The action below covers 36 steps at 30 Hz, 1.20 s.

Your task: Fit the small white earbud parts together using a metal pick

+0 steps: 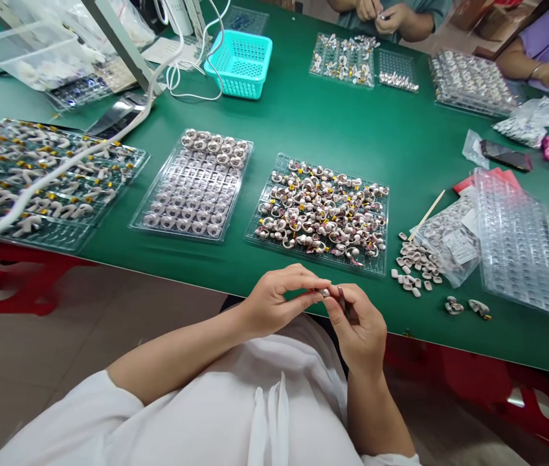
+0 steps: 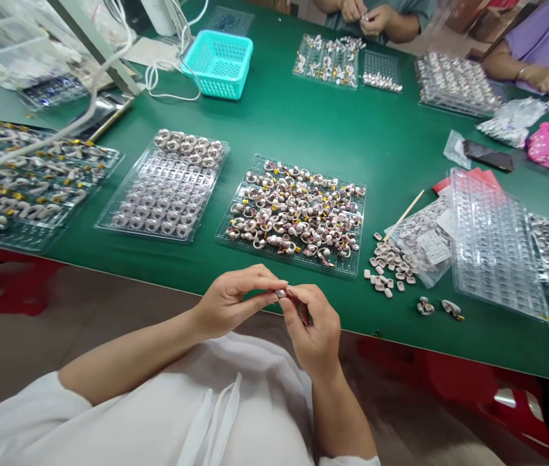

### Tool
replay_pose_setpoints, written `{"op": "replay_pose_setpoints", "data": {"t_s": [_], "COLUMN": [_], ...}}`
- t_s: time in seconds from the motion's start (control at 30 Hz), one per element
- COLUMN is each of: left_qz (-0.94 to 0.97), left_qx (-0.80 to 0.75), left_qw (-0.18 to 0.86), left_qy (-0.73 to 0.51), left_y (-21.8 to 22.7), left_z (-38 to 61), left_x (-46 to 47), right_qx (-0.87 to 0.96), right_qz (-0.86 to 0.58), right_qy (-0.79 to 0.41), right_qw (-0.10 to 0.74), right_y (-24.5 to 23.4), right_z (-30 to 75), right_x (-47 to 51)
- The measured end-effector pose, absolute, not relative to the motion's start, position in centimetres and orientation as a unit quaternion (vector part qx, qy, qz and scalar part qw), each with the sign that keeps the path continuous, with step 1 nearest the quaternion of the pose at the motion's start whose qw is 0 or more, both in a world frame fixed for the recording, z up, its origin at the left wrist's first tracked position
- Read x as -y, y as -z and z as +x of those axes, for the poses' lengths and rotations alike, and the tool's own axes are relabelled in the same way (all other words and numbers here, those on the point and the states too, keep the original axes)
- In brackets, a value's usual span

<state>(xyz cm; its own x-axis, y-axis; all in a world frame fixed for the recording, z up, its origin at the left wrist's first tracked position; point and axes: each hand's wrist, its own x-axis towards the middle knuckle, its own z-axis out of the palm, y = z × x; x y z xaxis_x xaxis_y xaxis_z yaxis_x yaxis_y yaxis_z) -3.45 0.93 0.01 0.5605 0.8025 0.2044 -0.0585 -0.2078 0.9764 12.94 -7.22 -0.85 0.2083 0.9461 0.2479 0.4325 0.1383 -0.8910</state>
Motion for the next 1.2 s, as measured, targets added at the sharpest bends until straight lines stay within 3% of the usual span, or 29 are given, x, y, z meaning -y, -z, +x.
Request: {"op": "replay_pose_setpoints", "data": {"t_s": [0.2, 0.47, 0.83, 1.2], "left_qz": [0.638, 0.618, 0.540, 0.587], "left_qx": [-0.307, -0.283, -0.320, -0.294], "left_qw": [0.596, 0.621, 0.670, 0.628], "left_qy": [-0.379, -0.392, -0.396, -0.419], "left_y": [0.1, 0.3, 0.2, 0.0], "left_z": [-3.6, -3.8, -3.4, -3.4], "left_x": [-0.5, -0.5, -0.3, -0.5], "right_qx": [0.547, 0.589, 0.539, 0.541], "right_qz": [-0.577, -0.586, -0.595, -0.589], "right_qy": [-0.298, -0.206, -0.218, -0.214], "right_qw": [0.528, 0.517, 0.555, 0.561], "right_y": [0.9, 1.4, 2.0, 2.2], "right_z": [12.6, 12.0, 11.4, 11.5], "right_x": [7.1, 7.4, 7.7, 7.5]}}
